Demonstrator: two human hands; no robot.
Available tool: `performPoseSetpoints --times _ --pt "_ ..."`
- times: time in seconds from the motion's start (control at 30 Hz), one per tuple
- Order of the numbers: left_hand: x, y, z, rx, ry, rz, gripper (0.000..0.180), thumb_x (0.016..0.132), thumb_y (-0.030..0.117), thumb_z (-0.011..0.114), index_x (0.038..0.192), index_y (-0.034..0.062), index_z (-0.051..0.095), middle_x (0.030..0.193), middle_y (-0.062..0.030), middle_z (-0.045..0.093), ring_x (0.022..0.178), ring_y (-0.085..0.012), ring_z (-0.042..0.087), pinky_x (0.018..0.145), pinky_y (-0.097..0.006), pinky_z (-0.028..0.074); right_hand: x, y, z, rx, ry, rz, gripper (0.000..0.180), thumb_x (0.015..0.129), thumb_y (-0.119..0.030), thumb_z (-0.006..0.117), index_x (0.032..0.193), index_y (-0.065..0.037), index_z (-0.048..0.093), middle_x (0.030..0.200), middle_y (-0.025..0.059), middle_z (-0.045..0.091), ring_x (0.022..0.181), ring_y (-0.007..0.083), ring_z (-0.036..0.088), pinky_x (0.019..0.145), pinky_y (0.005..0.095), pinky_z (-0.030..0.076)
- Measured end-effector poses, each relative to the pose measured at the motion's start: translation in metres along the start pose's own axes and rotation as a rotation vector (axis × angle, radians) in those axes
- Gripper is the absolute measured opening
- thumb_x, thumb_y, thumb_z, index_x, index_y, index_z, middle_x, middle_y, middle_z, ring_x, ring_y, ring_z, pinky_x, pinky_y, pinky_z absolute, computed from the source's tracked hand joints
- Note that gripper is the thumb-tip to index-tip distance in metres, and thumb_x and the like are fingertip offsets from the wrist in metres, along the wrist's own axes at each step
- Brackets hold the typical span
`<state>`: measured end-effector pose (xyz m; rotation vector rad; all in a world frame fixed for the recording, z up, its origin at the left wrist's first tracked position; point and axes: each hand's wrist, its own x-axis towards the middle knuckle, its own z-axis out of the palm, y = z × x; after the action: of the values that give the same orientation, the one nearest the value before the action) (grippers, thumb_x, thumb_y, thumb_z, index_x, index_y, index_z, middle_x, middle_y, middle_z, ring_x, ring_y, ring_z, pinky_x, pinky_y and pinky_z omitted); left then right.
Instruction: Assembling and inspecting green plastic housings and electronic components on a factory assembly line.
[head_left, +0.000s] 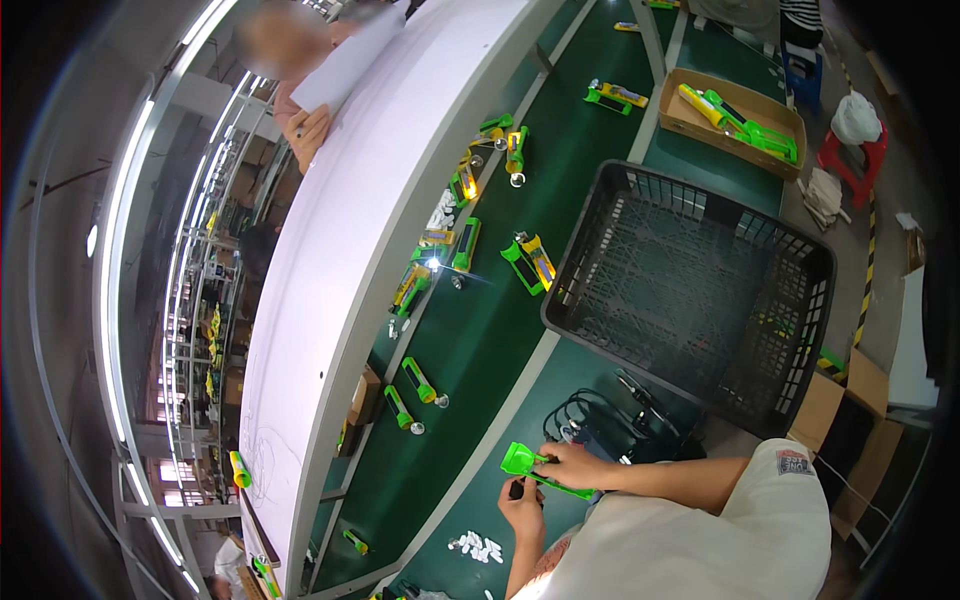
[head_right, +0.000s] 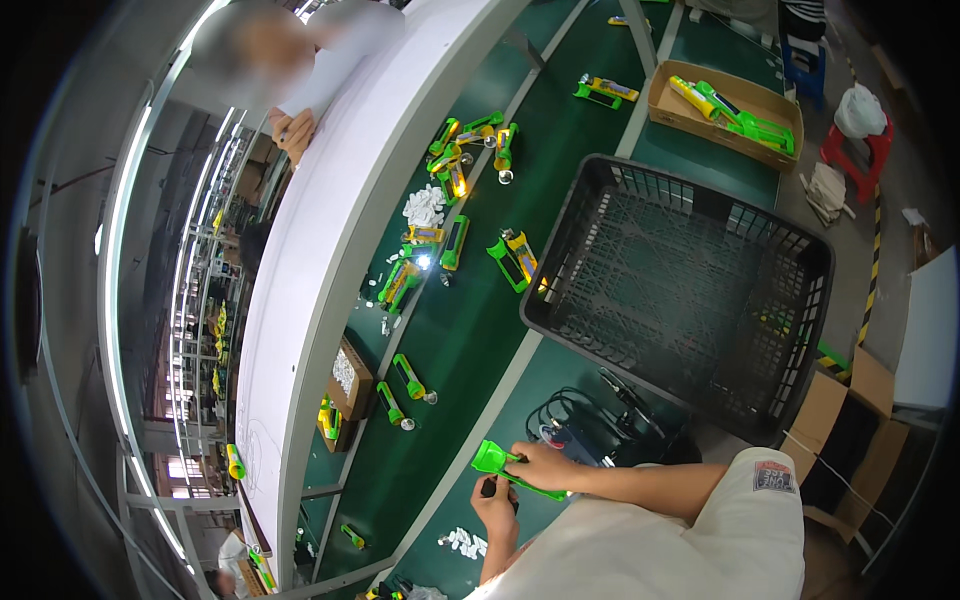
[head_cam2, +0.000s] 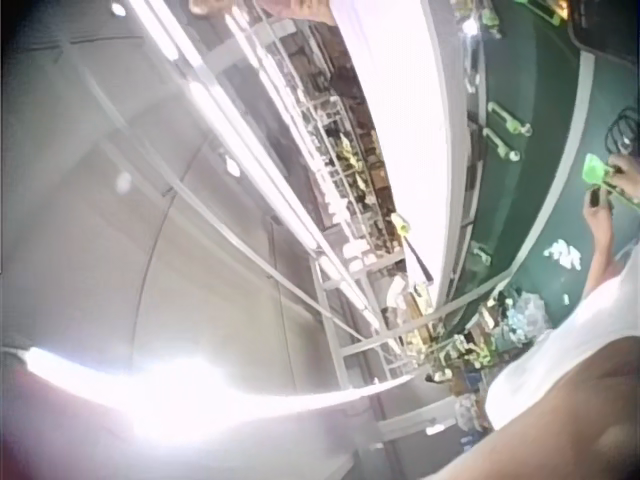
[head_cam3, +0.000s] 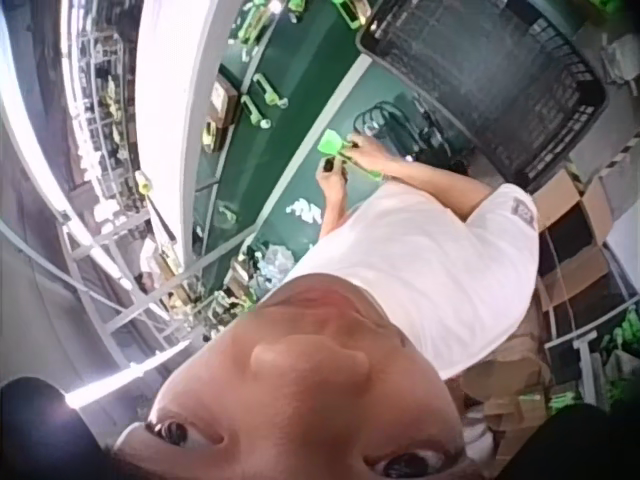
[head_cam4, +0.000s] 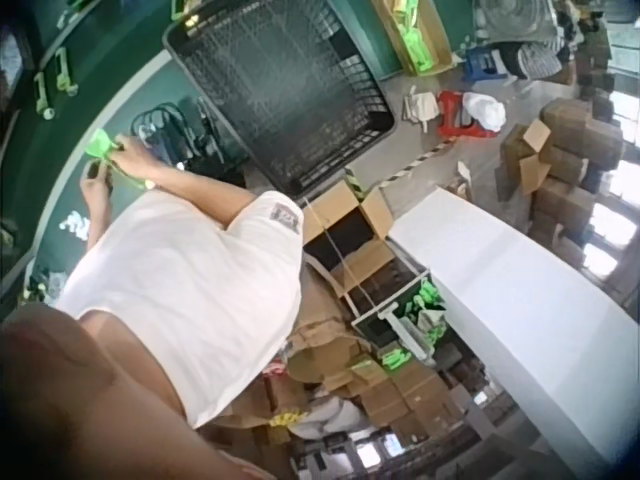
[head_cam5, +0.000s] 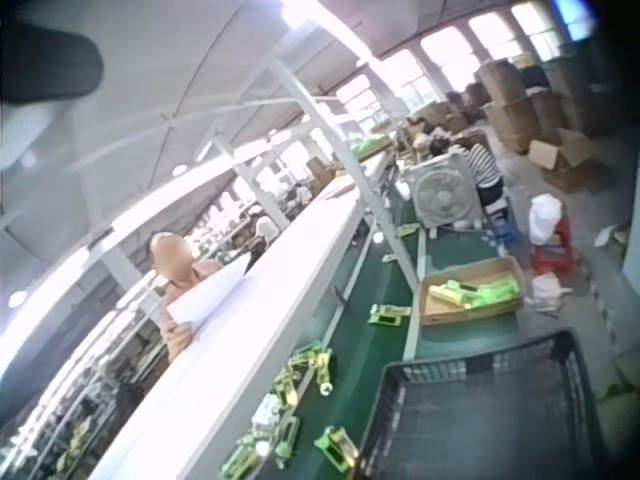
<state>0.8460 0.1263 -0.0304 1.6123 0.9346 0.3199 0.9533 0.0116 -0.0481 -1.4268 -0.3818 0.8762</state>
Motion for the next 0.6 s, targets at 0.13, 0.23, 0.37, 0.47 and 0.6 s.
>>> performPoseSetpoints --times 0.13,0.23,0.37,0.47,0.6 --pt "-0.006 0.009 0.022 -0.020 0.011 -0.043 0.008 0.089 0.007 0.064 0.091 0.0001 0.060 0.067 -0.0027 0.058 0.050 -0.0089 0.049 0.046 -0.023 0.037 0.000 -0.003 -0.014 0.238 -0.031 0.157 0.029 0.090 -0.023 0.061 0.105 0.002 0.065 0.091 0.0104 0.067 0.078 0.0165 0.066 0.066 0.0294 0.054" --pt "-0.009 0.010 0.032 -0.030 0.009 -0.008 0.009 0.090 0.008 0.064 0.090 0.0004 0.060 0.067 -0.0033 0.058 0.052 -0.0088 0.049 0.046 -0.023 0.035 0.002 -0.001 -0.022 0.325 0.007 0.198 0.029 0.090 -0.021 0.061 0.106 0.002 0.067 0.091 0.0102 0.067 0.078 0.0161 0.065 0.068 0.0297 0.056" --pt "-0.011 0.025 0.042 -0.048 -0.019 -0.023 0.011 0.091 0.010 0.063 0.091 0.0005 0.059 0.068 -0.0042 0.058 0.052 -0.0094 0.050 0.046 -0.023 0.036 0.005 0.000 -0.033 0.435 0.031 0.227 0.026 0.093 -0.021 0.058 0.103 0.002 0.066 0.092 0.0083 0.064 0.079 0.0144 0.063 0.068 0.0301 0.056" --pt "-0.012 0.034 0.041 -0.071 -0.070 -0.064 0.012 0.092 0.012 0.062 0.091 0.0001 0.058 0.069 -0.0054 0.058 0.053 -0.0099 0.050 0.047 -0.023 0.037 0.001 -0.003 -0.034 0.475 0.059 0.231 0.025 0.095 -0.021 0.055 0.104 0.002 0.062 0.089 0.0063 0.061 0.082 0.0133 0.060 0.067 0.0306 0.056" --pt "-0.011 0.031 0.041 -0.068 -0.055 -0.102 0.016 0.091 0.015 0.064 0.091 0.0001 0.057 0.068 -0.0049 0.057 0.053 -0.0095 0.050 0.046 -0.023 0.037 -0.002 0.005 -0.025 0.416 0.115 0.109 0.027 0.095 -0.021 0.055 0.103 0.004 0.063 0.085 0.0083 0.061 0.074 0.0125 0.059 0.063 0.0298 0.053"
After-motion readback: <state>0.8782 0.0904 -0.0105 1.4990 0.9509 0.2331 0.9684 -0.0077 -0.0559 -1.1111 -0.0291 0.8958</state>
